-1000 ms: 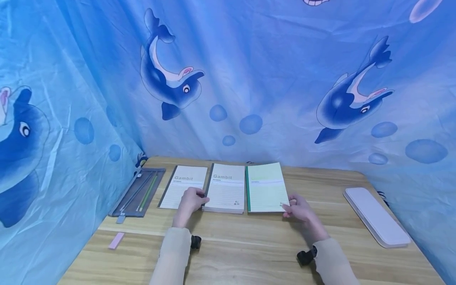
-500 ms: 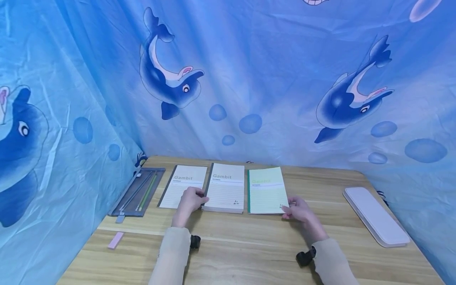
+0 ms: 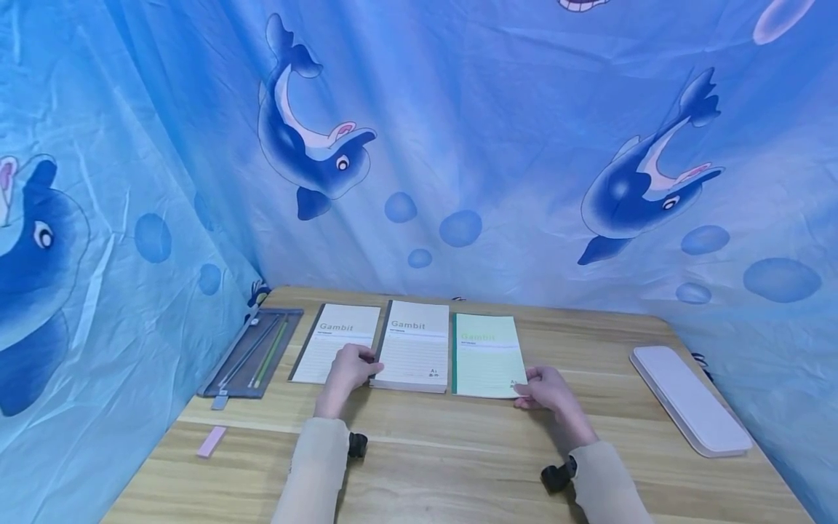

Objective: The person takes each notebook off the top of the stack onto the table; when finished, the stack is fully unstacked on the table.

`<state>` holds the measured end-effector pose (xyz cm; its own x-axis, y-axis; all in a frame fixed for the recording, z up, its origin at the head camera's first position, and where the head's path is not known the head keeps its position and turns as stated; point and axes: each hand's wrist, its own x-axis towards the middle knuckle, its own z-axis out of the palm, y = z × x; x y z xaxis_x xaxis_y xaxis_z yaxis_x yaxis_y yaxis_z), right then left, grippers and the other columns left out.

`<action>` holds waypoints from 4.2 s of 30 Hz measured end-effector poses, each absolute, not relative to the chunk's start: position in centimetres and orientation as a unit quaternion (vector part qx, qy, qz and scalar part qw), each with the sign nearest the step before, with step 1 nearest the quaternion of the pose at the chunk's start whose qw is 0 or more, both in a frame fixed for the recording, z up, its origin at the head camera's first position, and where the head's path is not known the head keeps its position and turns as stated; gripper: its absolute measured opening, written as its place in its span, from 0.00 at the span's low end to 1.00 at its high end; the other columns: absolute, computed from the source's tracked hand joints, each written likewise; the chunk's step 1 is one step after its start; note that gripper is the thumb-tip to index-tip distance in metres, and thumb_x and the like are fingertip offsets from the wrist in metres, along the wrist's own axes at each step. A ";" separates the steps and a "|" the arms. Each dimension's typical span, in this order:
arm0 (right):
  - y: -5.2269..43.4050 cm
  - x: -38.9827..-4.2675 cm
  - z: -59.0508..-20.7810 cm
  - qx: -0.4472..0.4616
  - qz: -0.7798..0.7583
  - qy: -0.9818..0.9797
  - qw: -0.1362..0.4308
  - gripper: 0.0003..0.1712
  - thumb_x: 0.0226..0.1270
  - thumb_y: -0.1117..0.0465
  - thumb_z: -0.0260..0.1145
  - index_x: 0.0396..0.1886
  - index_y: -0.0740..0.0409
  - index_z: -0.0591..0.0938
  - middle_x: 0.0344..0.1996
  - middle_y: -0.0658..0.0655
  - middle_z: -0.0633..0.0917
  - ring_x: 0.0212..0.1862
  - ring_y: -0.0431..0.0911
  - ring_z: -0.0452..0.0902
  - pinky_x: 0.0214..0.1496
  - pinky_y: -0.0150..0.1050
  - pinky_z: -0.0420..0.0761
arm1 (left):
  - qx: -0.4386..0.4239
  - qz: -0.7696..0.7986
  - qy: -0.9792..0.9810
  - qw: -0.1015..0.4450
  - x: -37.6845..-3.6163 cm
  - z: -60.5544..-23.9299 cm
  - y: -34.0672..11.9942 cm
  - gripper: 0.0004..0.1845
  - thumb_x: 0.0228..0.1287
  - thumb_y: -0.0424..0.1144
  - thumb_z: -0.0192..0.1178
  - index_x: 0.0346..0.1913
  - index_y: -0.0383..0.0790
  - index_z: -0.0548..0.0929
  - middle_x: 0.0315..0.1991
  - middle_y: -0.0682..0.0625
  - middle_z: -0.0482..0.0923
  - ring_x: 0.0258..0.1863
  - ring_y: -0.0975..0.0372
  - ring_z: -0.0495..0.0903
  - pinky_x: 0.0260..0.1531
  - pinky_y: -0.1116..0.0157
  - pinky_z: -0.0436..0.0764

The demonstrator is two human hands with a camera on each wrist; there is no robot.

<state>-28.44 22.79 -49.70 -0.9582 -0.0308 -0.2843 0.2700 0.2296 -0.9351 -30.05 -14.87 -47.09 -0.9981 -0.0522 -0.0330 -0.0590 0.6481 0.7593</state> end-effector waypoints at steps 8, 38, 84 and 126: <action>22.8 -28.3 -49.7 0.084 -0.577 0.806 0.106 0.19 0.60 0.74 0.69 0.47 0.79 0.72 0.28 0.62 0.79 0.23 0.43 0.81 0.30 0.35 0.85 | -0.029 0.419 0.908 0.005 -30.1 -47.2 -14.9 0.20 0.58 0.32 0.70 0.52 0.24 0.82 0.43 0.37 0.85 0.42 0.49 0.83 0.44 0.54 0.82; 23.5 -28.1 -48.5 0.070 -0.473 0.876 0.069 0.20 0.63 0.64 0.69 0.47 0.76 0.76 0.34 0.64 0.80 0.27 0.47 0.82 0.32 0.37 0.84 | -0.045 0.429 0.902 0.016 -30.2 -47.3 -14.8 0.21 0.59 0.33 0.70 0.54 0.26 0.82 0.43 0.39 0.84 0.41 0.51 0.83 0.38 0.57 0.83; 9.5 -31.5 -48.6 -0.068 -0.462 0.883 0.048 0.12 0.63 0.58 0.72 0.30 0.63 0.82 0.14 0.52 0.77 0.17 0.43 0.72 0.23 0.35 0.70 | -0.050 0.434 0.899 0.017 -30.0 -47.4 -14.6 0.15 0.59 0.32 0.70 0.48 0.27 0.85 0.35 0.43 0.84 0.30 0.57 0.80 0.29 0.63 0.80; 13.8 -31.1 -48.0 -0.001 -0.504 0.863 0.043 0.26 0.64 0.65 0.68 0.57 0.76 0.74 0.44 0.68 0.84 0.42 0.54 0.82 0.40 0.44 0.83 | -0.043 0.415 0.909 0.010 -30.1 -47.5 -14.6 0.16 0.58 0.30 0.68 0.48 0.26 0.84 0.40 0.40 0.85 0.42 0.52 0.82 0.46 0.52 0.81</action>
<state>-31.10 13.75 -47.97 -0.9962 -0.0457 -0.0738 0.0419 0.4918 -0.8697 -30.14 -14.63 -47.53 -0.9961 -0.0694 -0.0545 -0.0866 0.6520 0.7532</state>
